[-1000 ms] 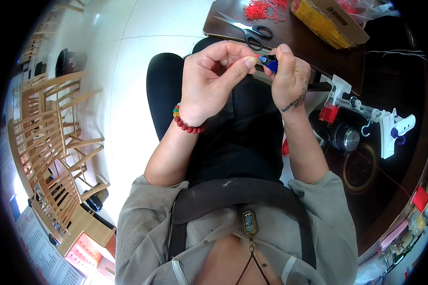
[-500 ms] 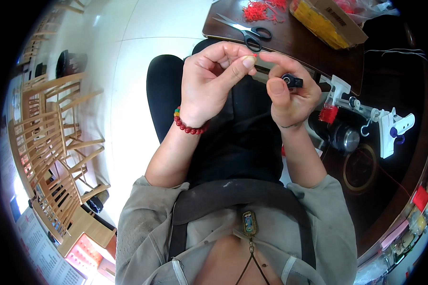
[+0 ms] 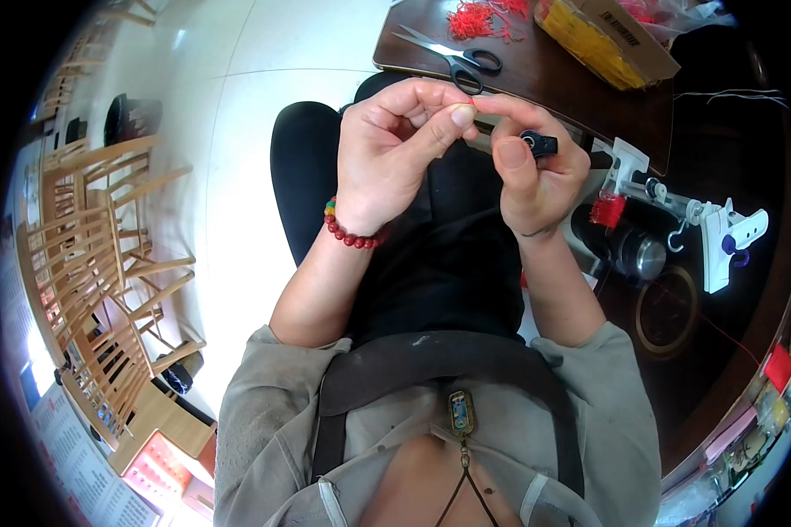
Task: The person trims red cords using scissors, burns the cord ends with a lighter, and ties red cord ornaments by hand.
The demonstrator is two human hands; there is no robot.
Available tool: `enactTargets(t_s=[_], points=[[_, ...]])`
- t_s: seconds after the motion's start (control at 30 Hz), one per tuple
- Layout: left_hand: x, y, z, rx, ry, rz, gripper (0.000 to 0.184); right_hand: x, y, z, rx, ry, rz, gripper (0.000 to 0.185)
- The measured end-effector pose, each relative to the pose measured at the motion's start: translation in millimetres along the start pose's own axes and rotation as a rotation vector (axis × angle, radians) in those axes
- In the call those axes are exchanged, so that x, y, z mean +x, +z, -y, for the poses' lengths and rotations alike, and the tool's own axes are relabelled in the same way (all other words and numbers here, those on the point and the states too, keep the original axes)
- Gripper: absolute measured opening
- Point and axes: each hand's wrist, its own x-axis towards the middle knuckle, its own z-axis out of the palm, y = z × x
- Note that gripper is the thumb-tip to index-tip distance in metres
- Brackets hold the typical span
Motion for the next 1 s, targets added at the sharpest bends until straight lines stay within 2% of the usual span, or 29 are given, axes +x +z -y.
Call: enactTargets(t_s=[0.13,0.23,0.53,0.63,0.73,0.83,1.0], points=[[0,3,-1,-0.037,-0.016,-0.012,0.012,-3,-3,1,0.16,0.085,-0.045,0.026],[0,4,-1,-0.066,-0.017,-0.019,0.013,-4,-4,-1,0.177,0.052,-0.046,0.026],[-1,3,-3,0.018,-0.025,-0.023,0.013,3,-1,8,0.149,0.077,0.009,0.022],[-1,5,-3,0.022,-0.002,-0.042,0.013,-2,-3,2,0.128,0.112,-0.061,0.02],[-1,7,-5,0.042,-0.013,-0.08,0.013,-3,1,5,-0.028,0.112,-0.112,0.017],[-3,10,-11,0.099,-0.044,-0.115,0.011,-4,1,4,-0.014,0.15,-0.121,0.015],[-4,13,-11,0.207,0.021,-0.121,0.012,-2,-1,4,-0.04,0.13,-0.105,0.014]])
